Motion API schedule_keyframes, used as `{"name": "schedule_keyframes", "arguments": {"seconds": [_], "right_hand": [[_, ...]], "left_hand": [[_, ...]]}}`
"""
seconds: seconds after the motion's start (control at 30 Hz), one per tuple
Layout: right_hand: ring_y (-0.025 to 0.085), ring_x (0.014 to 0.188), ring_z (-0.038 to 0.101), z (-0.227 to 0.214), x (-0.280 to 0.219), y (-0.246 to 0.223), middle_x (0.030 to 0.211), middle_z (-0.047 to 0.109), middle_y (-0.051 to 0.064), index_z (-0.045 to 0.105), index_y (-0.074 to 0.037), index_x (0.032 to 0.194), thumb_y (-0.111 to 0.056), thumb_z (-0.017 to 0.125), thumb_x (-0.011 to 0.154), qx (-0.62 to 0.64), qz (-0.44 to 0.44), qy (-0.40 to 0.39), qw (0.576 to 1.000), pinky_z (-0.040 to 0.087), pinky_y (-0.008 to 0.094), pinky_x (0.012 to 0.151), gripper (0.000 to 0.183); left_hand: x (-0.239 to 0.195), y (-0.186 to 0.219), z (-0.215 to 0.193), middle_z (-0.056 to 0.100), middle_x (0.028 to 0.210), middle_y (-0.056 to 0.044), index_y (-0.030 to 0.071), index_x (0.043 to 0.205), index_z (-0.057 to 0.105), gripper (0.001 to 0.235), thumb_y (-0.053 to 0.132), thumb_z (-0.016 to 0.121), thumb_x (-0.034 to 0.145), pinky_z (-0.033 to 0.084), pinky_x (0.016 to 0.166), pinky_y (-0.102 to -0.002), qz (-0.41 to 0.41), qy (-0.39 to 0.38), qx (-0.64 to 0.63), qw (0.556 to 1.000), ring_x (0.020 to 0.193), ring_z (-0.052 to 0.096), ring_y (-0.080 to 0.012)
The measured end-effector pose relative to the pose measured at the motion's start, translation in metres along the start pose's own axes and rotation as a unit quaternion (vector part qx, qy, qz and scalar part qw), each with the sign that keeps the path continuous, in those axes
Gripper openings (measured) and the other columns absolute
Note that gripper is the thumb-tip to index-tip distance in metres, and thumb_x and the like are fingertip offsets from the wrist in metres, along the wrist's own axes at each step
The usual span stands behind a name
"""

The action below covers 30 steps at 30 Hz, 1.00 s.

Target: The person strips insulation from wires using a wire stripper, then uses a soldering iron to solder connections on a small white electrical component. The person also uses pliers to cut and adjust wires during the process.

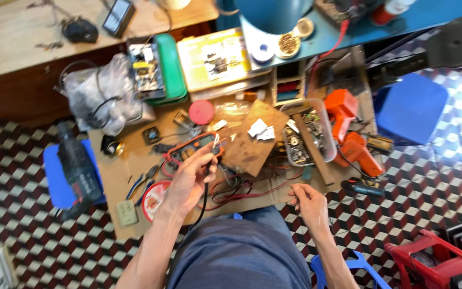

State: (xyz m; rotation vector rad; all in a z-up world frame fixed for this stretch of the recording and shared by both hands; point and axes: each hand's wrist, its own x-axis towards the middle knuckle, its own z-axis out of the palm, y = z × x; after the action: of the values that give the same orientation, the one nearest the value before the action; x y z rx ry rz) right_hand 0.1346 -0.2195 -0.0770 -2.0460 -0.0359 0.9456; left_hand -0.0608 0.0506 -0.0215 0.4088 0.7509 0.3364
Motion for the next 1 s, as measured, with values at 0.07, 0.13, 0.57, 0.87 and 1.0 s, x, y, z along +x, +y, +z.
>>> {"name": "schedule_keyframes", "arguments": {"seconds": [0.07, 0.13, 0.57, 0.87, 1.0], "right_hand": [[0.013, 0.066, 0.059, -0.008, -0.008, -0.003, 0.083, 0.073, 0.005, 0.076, -0.001, 0.11, -0.021, 0.062, 0.1, -0.037, -0.051, 0.076, 0.995, 0.047, 0.029, 0.059, 0.026], [0.019, 0.072, 0.063, -0.014, -0.013, -0.014, 0.085, 0.072, 0.008, 0.076, -0.001, 0.108, -0.02, 0.064, 0.102, -0.116, -0.132, 0.176, 0.969, 0.05, 0.033, 0.066, 0.024], [0.04, 0.095, 0.07, -0.024, 0.119, -0.03, 0.098, 0.072, 0.019, 0.068, -0.008, 0.115, -0.03, 0.067, 0.083, -0.438, -0.221, 0.083, 0.867, 0.055, 0.051, 0.083, 0.038], [0.027, 0.1, 0.073, -0.071, 0.099, -0.04, 0.106, 0.075, 0.017, 0.067, -0.006, 0.126, -0.039, 0.072, 0.081, -0.179, -0.13, 0.039, 0.974, 0.055, 0.039, 0.089, 0.056], [0.027, 0.094, 0.074, -0.101, 0.072, -0.03, 0.105, 0.079, 0.015, 0.065, -0.004, 0.131, -0.038, 0.071, 0.082, -0.118, -0.091, 0.053, 0.987, 0.057, 0.039, 0.085, 0.06]], "left_hand": [[0.004, -0.005, 0.001, 0.065, 0.093, -0.003, 0.005, 0.135, 0.06, 0.039, 0.011, 0.06, 0.097, 0.044, 0.058, -0.021, -0.002, 0.001, 0.018, 1.0, 0.075, 0.06, -0.0084], [0.013, -0.009, 0.004, 0.066, 0.093, -0.003, 0.004, 0.133, 0.061, 0.037, 0.011, 0.06, 0.096, 0.045, 0.058, -0.022, -0.003, 0.009, 0.039, 0.999, 0.075, 0.06, -0.0085], [0.024, -0.049, 0.003, 0.065, 0.084, 0.001, 0.003, 0.113, 0.07, 0.031, 0.025, 0.074, 0.09, 0.033, 0.048, -0.02, 0.136, 0.207, 0.128, 0.96, 0.063, 0.049, -0.0041], [0.047, -0.071, 0.014, 0.073, 0.094, -0.006, 0.002, 0.116, 0.06, 0.031, 0.027, 0.063, 0.097, 0.038, 0.053, -0.021, 0.16, 0.246, 0.091, 0.952, 0.066, 0.054, -0.0061], [0.046, -0.086, 0.021, 0.076, 0.096, -0.009, 0.006, 0.116, 0.062, 0.027, 0.027, 0.064, 0.099, 0.03, 0.047, -0.02, 0.212, 0.265, 0.156, 0.927, 0.061, 0.049, -0.0045]]}}
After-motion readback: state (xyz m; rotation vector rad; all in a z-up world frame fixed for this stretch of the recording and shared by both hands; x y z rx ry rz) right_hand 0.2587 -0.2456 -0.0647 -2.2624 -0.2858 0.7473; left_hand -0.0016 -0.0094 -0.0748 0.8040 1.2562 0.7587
